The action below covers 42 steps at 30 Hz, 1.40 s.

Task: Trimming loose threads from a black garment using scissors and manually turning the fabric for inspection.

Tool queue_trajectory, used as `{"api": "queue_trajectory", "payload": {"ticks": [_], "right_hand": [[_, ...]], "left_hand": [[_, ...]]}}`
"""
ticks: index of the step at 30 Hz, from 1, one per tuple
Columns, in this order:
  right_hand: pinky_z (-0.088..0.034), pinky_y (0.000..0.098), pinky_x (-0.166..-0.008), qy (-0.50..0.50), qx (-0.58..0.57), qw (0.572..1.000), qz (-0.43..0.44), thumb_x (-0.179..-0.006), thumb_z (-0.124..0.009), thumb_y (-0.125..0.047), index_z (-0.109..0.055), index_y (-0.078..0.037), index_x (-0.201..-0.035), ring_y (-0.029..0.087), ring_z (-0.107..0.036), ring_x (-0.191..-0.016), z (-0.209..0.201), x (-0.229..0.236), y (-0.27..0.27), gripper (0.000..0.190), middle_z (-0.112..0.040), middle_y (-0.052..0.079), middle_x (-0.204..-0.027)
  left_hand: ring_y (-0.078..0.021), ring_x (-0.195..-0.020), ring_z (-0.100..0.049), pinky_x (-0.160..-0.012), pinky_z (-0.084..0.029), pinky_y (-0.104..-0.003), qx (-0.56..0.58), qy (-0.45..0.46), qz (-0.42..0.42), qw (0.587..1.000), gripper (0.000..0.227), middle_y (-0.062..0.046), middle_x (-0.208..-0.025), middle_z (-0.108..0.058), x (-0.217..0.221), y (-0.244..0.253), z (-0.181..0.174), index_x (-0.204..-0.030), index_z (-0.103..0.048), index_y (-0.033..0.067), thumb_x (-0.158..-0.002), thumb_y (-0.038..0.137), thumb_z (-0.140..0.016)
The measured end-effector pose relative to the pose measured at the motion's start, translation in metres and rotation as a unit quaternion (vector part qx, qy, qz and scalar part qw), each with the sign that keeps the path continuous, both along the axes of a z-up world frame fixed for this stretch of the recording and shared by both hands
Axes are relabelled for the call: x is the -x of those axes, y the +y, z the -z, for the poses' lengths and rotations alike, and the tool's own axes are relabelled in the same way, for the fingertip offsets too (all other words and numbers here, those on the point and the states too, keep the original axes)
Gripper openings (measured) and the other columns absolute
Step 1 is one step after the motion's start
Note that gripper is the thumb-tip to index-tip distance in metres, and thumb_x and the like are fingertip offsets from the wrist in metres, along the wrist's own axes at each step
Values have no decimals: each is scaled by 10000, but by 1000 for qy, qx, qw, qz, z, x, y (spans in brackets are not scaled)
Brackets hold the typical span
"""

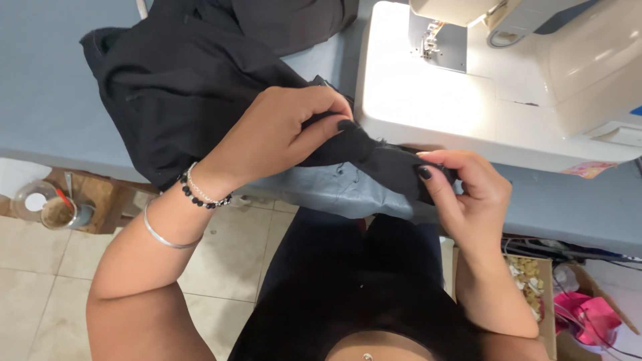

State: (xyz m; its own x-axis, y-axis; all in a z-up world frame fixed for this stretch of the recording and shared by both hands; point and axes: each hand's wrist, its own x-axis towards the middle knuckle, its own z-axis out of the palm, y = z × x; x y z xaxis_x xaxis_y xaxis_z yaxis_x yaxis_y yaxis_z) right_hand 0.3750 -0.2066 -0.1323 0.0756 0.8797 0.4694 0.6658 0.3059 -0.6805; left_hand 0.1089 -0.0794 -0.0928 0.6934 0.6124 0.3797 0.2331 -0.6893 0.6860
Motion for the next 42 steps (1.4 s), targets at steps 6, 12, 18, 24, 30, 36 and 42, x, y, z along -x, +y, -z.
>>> {"api": "queue_trajectory", "payload": {"ticks": [6,12,18,24,30,36,42], "right_hand": [[-487,259,-744,-41,-18,998,-32,-985,-701,-5,-732,-43,-1048,187,-682,-888,7,-4,-8,80,-743,92,-1005],[-538,287,-802,-60,-70,993,-73,-975,-706,27,-732,-34,-1022,223,-699,-892,14,-6,-14,82,-747,95,-975],[-525,355,-723,-104,-167,966,-167,-972,-684,-9,-753,-26,-961,251,-653,-743,23,-9,-10,72,-684,126,-901],[-446,357,-702,-138,-161,948,-239,-1003,-591,-30,-771,-68,-901,218,-636,-693,30,0,-15,211,-688,72,-870],[-441,361,-793,-164,-137,946,-243,-1035,-548,-65,-776,-95,-951,204,-647,-716,41,5,-22,244,-712,43,-892],[-451,365,-829,-182,-132,939,-260,-1029,-588,-119,-780,-101,-995,185,-650,-781,42,8,-24,196,-711,21,-928],[-445,351,-837,-198,-158,933,-255,-1001,-682,-88,-794,-121,-980,173,-629,-756,44,9,-28,119,-713,1,-913]], "left_hand": [[-95,-605,-483,-600,-381,-260,17,-7,-19,1000,122,38,-748,-592,9,-8,10,-1011,-660,93,-1069,139,-562],[-151,-671,-553,-713,-414,-307,-10,23,-30,999,109,30,-798,-636,12,-21,16,-1017,-656,111,-1056,143,-559],[-229,-760,-506,-867,-473,-376,-224,50,-13,973,59,7,-868,-603,22,-51,14,-979,-664,104,-1035,94,-681],[-219,-781,-508,-863,-512,-408,-262,39,-49,963,173,-16,-915,-575,36,-79,40,-928,-668,62,-982,-92,-723],[-189,-858,-546,-953,-520,-413,-302,56,-108,946,190,12,-965,-622,37,-96,62,-913,-718,119,-971,-62,-732],[-171,-875,-584,-918,-538,-405,-363,60,-115,923,133,-3,-961,-643,23,-98,63,-1016,-713,97,-999,-34,-690],[-172,-793,-562,-894,-487,-402,-351,16,-188,917,159,-3,-882,-657,33,-106,84,-901,-725,98,-948,-42,-786]]}}
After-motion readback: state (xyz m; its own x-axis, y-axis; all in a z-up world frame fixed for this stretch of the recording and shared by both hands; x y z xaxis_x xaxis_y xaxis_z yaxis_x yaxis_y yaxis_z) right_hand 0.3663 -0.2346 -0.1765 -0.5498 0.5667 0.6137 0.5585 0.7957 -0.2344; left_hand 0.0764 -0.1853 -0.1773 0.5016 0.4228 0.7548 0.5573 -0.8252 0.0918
